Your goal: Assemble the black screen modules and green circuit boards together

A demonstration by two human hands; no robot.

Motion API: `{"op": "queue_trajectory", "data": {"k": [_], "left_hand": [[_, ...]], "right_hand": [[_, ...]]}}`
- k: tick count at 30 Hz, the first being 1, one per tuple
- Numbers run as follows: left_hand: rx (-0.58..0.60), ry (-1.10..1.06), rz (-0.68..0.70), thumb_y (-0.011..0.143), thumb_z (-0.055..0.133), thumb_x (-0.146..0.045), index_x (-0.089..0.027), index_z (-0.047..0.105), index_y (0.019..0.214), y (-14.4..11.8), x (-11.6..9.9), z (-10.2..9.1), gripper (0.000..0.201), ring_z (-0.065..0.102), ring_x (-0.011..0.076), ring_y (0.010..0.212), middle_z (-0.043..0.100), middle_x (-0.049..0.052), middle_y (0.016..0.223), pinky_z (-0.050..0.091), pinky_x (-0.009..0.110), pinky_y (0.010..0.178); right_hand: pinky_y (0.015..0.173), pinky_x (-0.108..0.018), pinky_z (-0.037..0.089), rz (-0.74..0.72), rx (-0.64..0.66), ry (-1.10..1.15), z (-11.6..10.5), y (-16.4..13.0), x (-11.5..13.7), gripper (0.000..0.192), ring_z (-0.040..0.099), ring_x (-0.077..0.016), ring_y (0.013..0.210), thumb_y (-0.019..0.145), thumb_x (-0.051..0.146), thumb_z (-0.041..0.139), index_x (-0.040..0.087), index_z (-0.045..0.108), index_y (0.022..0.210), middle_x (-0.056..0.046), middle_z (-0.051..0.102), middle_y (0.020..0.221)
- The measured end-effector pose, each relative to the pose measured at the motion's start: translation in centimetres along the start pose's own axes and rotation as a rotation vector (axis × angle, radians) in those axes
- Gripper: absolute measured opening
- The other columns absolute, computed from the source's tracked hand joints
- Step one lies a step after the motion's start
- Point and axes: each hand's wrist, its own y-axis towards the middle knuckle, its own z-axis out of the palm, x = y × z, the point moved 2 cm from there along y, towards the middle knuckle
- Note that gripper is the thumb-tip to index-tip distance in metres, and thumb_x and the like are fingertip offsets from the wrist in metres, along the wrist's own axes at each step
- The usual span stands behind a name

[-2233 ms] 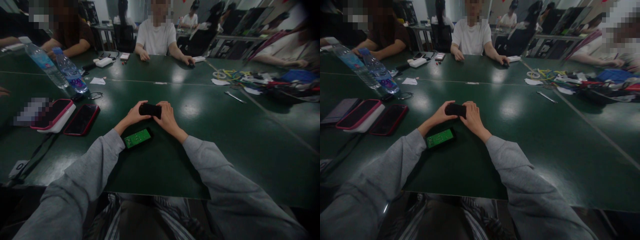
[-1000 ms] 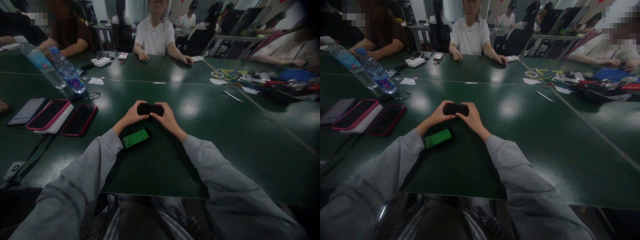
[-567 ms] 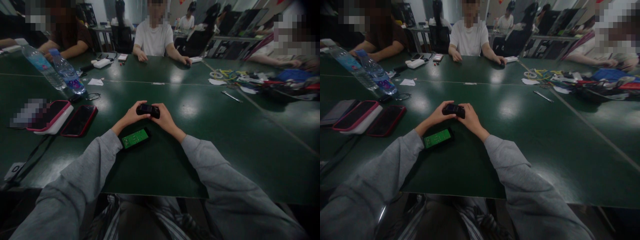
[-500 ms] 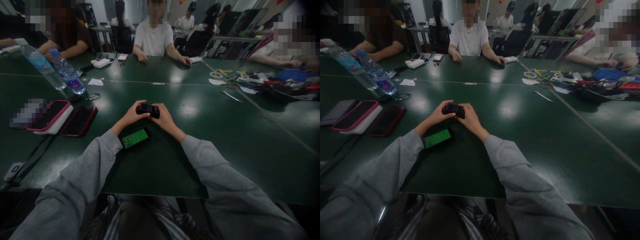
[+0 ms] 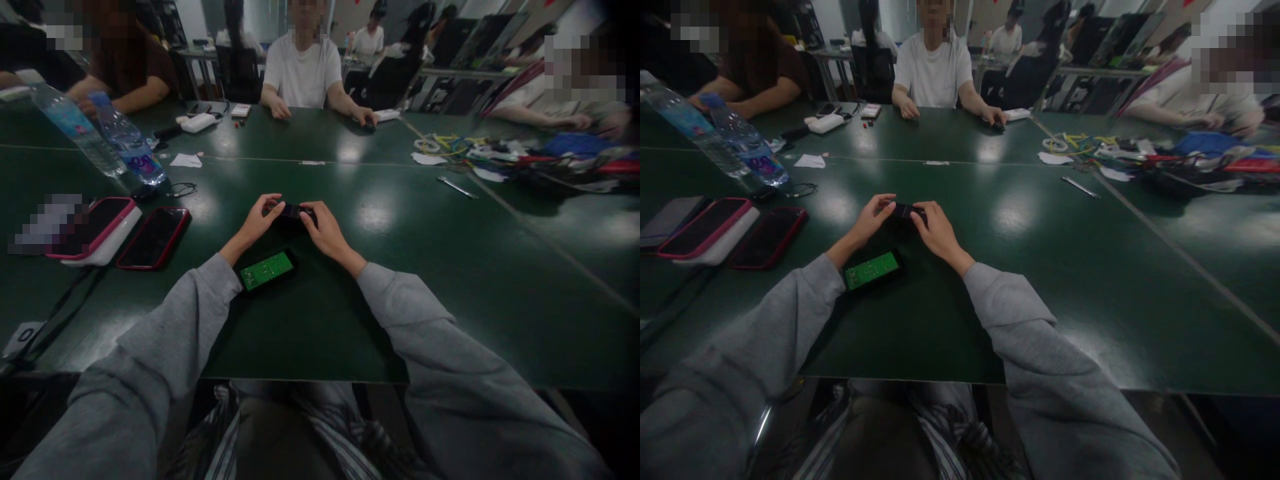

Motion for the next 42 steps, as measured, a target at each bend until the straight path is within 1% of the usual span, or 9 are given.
{"op": "queue_trajectory", "data": {"k": [9, 16, 21, 23, 26, 31, 37, 39, 42], "left_hand": [[-0.147, -0.129, -0.036, 0.082, 0.076, -0.033, -0.019, 0.055, 0.089, 0.1, -0.1, 0.0, 0.026, 0.049, 0.0101, 0.072, 0.051, -0.003, 0.077, 0.041, 0.024, 0.07], [-0.058, -0.093, -0.05, 0.084, 0.073, -0.039, -0.02, 0.036, 0.057, -0.2, -0.6, 0.0, 0.049, 0.032, 0.007, 0.051, 0.035, -0.007, 0.054, 0.027, 0.024, 0.05], [-0.012, -0.137, -0.07, 0.085, 0.071, -0.049, -0.02, 0.043, 0.058, -0.6, -0.9, -0.1, 0.049, 0.037, 0.0059, 0.042, 0.041, -0.007, 0.047, 0.028, 0.023, 0.044], [0.018, -0.164, -0.102, 0.085, 0.07, -0.051, -0.019, 0.048, 0.061, -0.6, -0.9, -0.1, 0.045, 0.048, 0.0076, 0.044, 0.052, -0.004, 0.051, 0.038, 0.023, 0.047], [0.046, -0.185, -0.12, 0.085, 0.07, -0.048, -0.016, 0.061, 0.073, -0.5, -0.8, 0.0, 0.036, 0.066, 0.0125, 0.065, 0.069, 0.004, 0.071, 0.054, 0.027, 0.065], [0.038, -0.125, -0.045, 0.084, 0.073, -0.036, -0.017, 0.067, 0.105, -0.2, -0.2, 0.2, 0.029, 0.069, 0.0189, 0.101, 0.073, 0.01, 0.112, 0.054, 0.038, 0.097], [0.008, -0.146, -0.072, 0.084, 0.073, -0.038, -0.02, 0.059, 0.12, 0.0, 0.5, 0.1, 0.043, 0.065, 0.0241, 0.115, 0.062, 0.013, 0.135, 0.051, 0.045, 0.105], [-0.008, -0.143, -0.063, 0.084, 0.072, -0.039, -0.02, 0.059, 0.119, 0.0, 0.5, 0.0, 0.042, 0.065, 0.0242, 0.115, 0.063, 0.012, 0.133, 0.051, 0.045, 0.105], [-0.044, -0.153, -0.068, 0.085, 0.07, -0.037, -0.019, 0.06, 0.117, 0.1, 0.6, 0.0, 0.038, 0.066, 0.0233, 0.113, 0.065, 0.012, 0.128, 0.05, 0.044, 0.106]], "right_hand": [[0.085, -0.035, 0.046, 0.057, -0.117, 0.036, -0.7, 0.1, 0.3, 0.055, 0.062, -0.0216, 0.094, 0.106, 0.062, 0.027, 0.022, 0.063, 0.105, -0.007, 0.066, 0.1], [0.071, -0.031, 0.041, 0.229, -0.178, 0.094, -0.8, 0.1, -0.5, 0.057, 0.058, -0.0183, 0.076, 0.102, 0.068, 0.031, 0.021, 0.062, 0.092, -0.003, 0.063, 0.081], [0.07, -0.033, 0.039, 0.426, -0.14, -0.059, -0.7, -0.3, -1.1, 0.05, 0.058, -0.0211, 0.074, 0.101, 0.065, 0.035, 0.023, 0.059, 0.089, -0.004, 0.062, 0.078], [0.07, -0.034, 0.039, 0.47, -0.117, -0.094, -0.7, -0.3, -1.2, 0.05, 0.059, -0.0224, 0.073, 0.101, 0.065, 0.034, 0.023, 0.059, 0.089, -0.004, 0.062, 0.077], [0.068, -0.034, 0.041, 0.448, -0.078, -0.042, -0.7, -0.3, -1.2, 0.051, 0.059, -0.0221, 0.069, 0.1, 0.068, 0.034, 0.024, 0.058, 0.095, -0.003, 0.062, 0.073], [0.07, -0.034, 0.045, 0.285, 0.054, 0.152, -0.3, -0.1, -0.4, 0.05, 0.061, -0.0194, 0.067, 0.099, 0.068, 0.04, 0.023, 0.051, 0.118, 0.001, 0.065, 0.072], [0.09, -0.043, 0.046, 0.106, -0.19, 0.032, -0.6, -1.0, 3.0, 0.044, 0.062, -0.0239, 0.094, 0.1, 0.062, 0.046, 0.023, 0.054, 0.119, -0.007, 0.066, 0.101], [0.093, -0.043, 0.046, 0.039, -0.111, 0.142, -0.2, -1.7, 5.0, 0.045, 0.061, -0.0247, 0.103, 0.099, 0.062, 0.047, 0.023, 0.055, 0.121, -0.009, 0.064, 0.111], [0.099, -0.045, 0.045, -0.065, 0.137, 0.299, 0.5, -2.9, 7.9, 0.052, 0.059, -0.0261, 0.115, 0.096, 0.066, 0.053, 0.023, 0.055, 0.126, -0.01, 0.062, 0.122]]}}
